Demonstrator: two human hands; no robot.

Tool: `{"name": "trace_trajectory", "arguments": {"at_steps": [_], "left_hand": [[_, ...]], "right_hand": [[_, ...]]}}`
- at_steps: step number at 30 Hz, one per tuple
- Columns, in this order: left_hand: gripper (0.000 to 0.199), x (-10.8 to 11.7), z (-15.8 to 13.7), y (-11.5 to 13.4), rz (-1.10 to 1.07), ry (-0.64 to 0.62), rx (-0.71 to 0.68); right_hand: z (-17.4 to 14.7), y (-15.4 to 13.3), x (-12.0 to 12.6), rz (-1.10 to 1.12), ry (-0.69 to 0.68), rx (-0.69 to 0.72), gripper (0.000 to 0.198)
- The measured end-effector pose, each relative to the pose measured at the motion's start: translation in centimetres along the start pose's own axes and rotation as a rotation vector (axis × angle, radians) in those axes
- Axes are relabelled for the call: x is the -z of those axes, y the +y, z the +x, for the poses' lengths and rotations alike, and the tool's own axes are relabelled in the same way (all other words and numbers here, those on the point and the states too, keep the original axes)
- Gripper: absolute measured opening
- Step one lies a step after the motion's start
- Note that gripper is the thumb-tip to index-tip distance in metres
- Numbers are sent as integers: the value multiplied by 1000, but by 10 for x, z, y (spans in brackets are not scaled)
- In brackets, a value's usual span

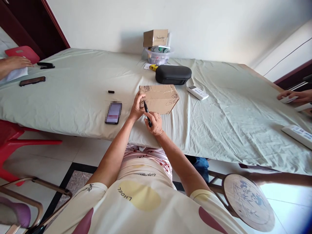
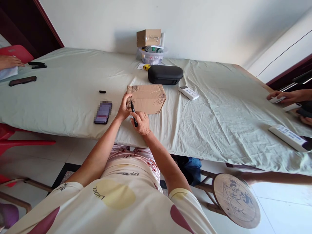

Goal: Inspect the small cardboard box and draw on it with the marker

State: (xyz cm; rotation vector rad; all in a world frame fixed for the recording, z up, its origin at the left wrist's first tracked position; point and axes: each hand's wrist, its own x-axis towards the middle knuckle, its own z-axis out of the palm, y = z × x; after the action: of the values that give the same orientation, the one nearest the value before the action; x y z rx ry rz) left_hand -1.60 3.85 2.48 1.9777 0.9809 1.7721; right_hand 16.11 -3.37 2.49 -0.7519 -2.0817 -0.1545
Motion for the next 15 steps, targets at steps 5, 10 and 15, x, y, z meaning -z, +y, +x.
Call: {"name": "trace_trajectory", "arguments": {"at_steps": [5,10,15], "left_hand": [[52,3,-1,4,-16,5,6],[55,2,0,4,-12,-9,1],[58,2,-2,1,11,-15,-16]], "right_hand": [[2,1,-3,17,-35,20,37],[5,1,-5,42,5,44,36],[2,6,0,33,188,-57,34]]}}
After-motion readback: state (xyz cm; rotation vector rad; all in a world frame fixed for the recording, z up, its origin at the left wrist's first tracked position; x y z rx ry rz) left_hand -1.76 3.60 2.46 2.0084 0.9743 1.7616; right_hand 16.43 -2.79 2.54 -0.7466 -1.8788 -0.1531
